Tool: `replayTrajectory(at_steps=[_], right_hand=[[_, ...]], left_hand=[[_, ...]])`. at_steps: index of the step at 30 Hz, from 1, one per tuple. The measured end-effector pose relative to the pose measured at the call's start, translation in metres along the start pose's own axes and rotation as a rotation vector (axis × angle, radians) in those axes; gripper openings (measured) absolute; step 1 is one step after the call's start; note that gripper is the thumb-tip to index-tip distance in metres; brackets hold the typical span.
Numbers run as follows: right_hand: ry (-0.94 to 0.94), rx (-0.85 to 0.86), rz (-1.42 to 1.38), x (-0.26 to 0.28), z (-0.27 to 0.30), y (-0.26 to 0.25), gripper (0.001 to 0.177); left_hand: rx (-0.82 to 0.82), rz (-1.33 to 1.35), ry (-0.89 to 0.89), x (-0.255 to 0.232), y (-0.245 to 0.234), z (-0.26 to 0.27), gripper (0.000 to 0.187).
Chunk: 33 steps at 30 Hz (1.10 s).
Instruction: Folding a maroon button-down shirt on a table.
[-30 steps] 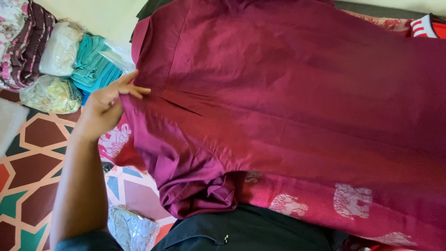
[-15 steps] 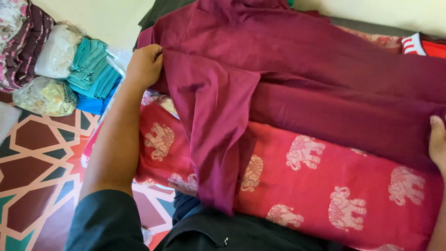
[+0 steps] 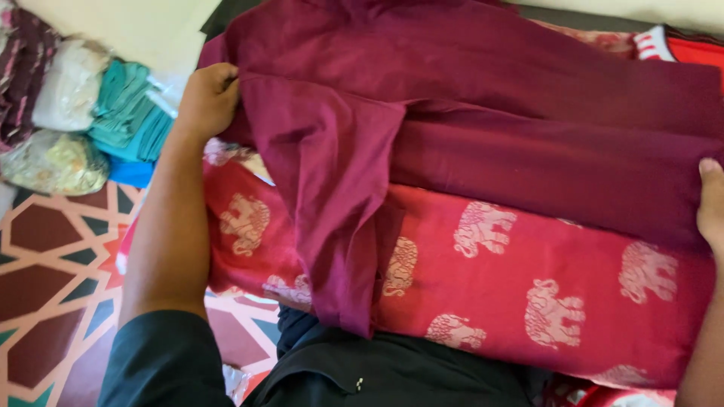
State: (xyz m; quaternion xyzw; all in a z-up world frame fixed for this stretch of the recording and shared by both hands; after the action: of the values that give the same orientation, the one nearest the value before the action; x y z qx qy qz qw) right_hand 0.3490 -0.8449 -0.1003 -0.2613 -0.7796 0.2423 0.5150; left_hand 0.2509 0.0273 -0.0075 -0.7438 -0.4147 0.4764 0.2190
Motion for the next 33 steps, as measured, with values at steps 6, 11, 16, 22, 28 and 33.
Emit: replayTrajectory(at_steps=[6, 11, 16, 22, 28, 33], right_hand=[[-0.096, -0.137, 0.374, 0.099, 0.011, -0.007, 0.018], [-0.269, -0.281, 0.803, 0.188, 0.018, -0.012, 0.029], [-0.521, -0.293, 0.948, 0.334, 0.023, 0.027, 0.029], [-1.124, 0.151, 0.425, 0.471, 0.084, 0.157, 0.022], [-1.274, 0.398, 0.188, 0.53, 0.136, 0.27, 0.057], [-1.35, 0.389, 0.145, 0.543, 0.141, 0.302, 0.013]], left_hand=[[0.022, -0.053, 0.001, 0.017, 0.008, -0.001, 0.024], [0.049, -0.092, 0.02, 0.008, 0.009, 0.001, 0.022], [0.006, -0.093, -0.057, 0.012, 0.007, 0.001, 0.02], [0.007, -0.055, -0.062, 0.011, 0.006, 0.005, 0.019], [0.018, -0.046, -0.093, 0.001, 0.004, 0.001, 0.019], [0.074, -0.15, -0.21, 0.026, 0.012, -0.002, 0.018]])
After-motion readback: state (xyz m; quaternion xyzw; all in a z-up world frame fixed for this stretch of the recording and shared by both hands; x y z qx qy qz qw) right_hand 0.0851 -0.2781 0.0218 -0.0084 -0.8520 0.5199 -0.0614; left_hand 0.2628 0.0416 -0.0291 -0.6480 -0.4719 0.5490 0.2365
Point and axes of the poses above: each hand's wrist, its own z-axis away from the middle knuckle, its own y-axis out of the palm, x = y × z, the point moved 8 cm from there along -z, towards the middle knuckle
